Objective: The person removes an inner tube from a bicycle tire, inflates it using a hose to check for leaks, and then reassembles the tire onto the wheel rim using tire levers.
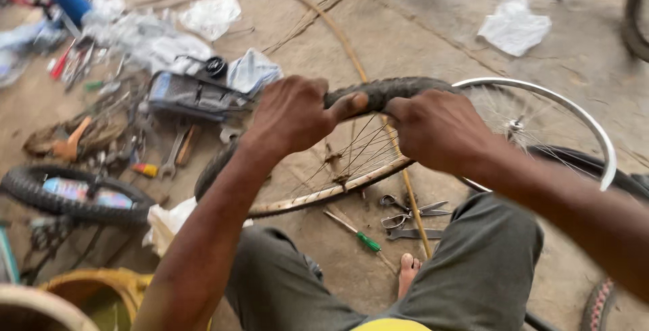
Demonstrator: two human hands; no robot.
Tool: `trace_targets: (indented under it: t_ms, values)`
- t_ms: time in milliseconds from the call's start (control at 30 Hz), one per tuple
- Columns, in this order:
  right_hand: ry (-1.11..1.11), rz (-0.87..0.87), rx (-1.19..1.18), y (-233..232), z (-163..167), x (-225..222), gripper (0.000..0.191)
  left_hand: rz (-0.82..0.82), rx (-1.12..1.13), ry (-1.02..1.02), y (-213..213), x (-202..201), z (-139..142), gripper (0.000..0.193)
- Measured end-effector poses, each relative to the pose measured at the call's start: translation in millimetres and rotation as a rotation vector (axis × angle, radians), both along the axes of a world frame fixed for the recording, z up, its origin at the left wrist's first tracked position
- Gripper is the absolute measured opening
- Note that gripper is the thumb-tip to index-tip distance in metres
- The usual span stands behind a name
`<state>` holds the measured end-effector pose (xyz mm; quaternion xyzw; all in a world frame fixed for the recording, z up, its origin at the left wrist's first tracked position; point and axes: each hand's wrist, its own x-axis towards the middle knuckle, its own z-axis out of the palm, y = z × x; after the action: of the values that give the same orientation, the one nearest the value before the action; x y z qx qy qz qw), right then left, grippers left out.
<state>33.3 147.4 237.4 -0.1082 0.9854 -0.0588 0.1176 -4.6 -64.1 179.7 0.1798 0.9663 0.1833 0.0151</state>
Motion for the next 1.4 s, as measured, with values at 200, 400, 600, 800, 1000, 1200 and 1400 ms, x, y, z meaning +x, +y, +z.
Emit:
trace_targets:
  t_ms: [200,400,600,800,1000,1200,1400]
  values:
    - [-0.006,-0.082,-0.345,12,-36,-5,0.026,0.036,0.080,0.159,8,11,-4,0.075]
    - [0.098,-0.137,-0.633,25,-89,12,0.029,0.037,0.086,0.236,7,4,-11,0.068]
    - [-0.071,-0.053,-0.035,33,-26,4,0.029,0.018,0.063,0.141,37,9,-7,0.064]
    - [-0.208,-0.057,0.103,33,-24,-31,0.026,-0.005,0.082,0.316,54,14,-17,0.062]
    - [-0.167,-0.221,-0.379,37,-87,-16,0.029,0.053,0.090,0.370,35,4,-30,0.062]
    - [0.572,0.236,-0.655,54,-127,-13,0.023,0.007,0.066,0.187,38,-7,-18,0.061]
    - [0.577,0.197,-0.503,67,-136,-25,0.017,0.047,0.116,0.154,50,-13,-15,0.055]
